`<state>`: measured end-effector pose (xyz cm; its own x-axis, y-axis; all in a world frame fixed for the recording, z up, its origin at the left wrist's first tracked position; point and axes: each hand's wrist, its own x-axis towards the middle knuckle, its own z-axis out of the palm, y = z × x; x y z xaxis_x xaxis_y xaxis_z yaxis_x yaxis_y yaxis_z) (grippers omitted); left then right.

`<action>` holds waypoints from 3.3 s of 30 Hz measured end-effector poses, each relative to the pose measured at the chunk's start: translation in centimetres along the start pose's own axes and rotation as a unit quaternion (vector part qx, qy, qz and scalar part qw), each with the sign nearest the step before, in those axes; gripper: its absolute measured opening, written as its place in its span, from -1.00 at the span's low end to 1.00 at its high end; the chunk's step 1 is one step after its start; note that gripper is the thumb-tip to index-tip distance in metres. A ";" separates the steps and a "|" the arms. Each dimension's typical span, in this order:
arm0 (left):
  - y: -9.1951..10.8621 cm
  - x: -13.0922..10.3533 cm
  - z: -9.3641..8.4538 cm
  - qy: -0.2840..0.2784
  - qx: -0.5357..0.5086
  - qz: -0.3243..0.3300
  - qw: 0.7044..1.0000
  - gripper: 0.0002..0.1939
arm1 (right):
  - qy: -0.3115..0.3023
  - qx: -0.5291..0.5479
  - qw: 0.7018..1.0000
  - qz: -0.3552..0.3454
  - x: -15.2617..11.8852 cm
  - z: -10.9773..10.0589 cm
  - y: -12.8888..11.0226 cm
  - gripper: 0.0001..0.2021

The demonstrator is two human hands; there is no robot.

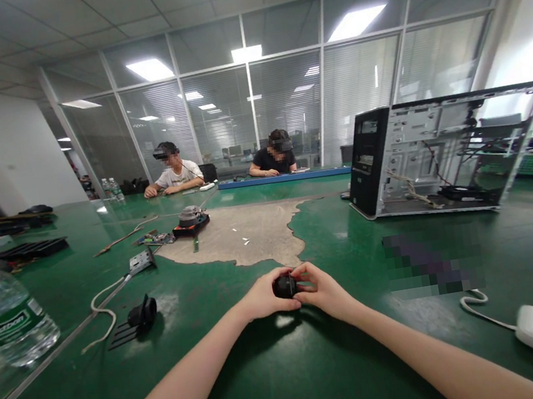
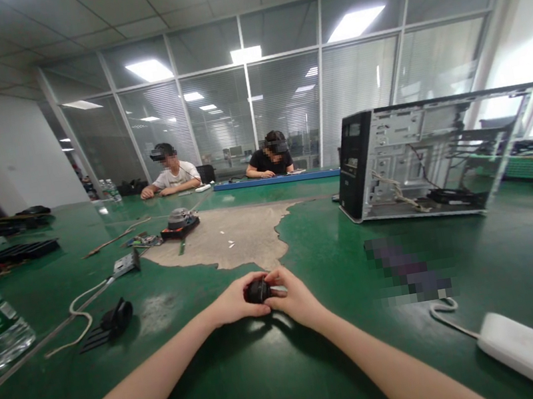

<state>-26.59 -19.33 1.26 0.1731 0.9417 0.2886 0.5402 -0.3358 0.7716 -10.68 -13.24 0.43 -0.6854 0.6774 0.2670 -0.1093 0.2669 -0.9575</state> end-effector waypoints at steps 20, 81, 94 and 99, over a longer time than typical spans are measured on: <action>1.1 -0.6 1.3 0.109 0.234 0.088 0.962 -0.36 | 0.018 -0.048 0.998 -0.026 0.0 -0.4 -0.1 -0.74; 0.2 -0.4 1.5 0.075 0.311 0.104 0.942 -0.46 | -0.004 0.025 0.999 0.036 0.2 -0.5 0.6 -0.75; 0.0 -0.4 1.4 0.076 0.323 0.097 0.938 -0.43 | -0.031 0.046 0.998 0.031 0.1 -0.5 0.1 -0.72; 0.2 -0.3 1.4 0.079 0.317 0.100 0.940 -0.42 | 0.013 0.019 0.998 0.064 0.4 -0.3 0.5 -0.74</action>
<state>-25.42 -19.65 0.52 0.2265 0.8288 0.5116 0.9006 -0.3782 0.2141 -10.80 -12.66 0.05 -0.6771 0.7214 0.1453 -0.0502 0.1517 -0.9872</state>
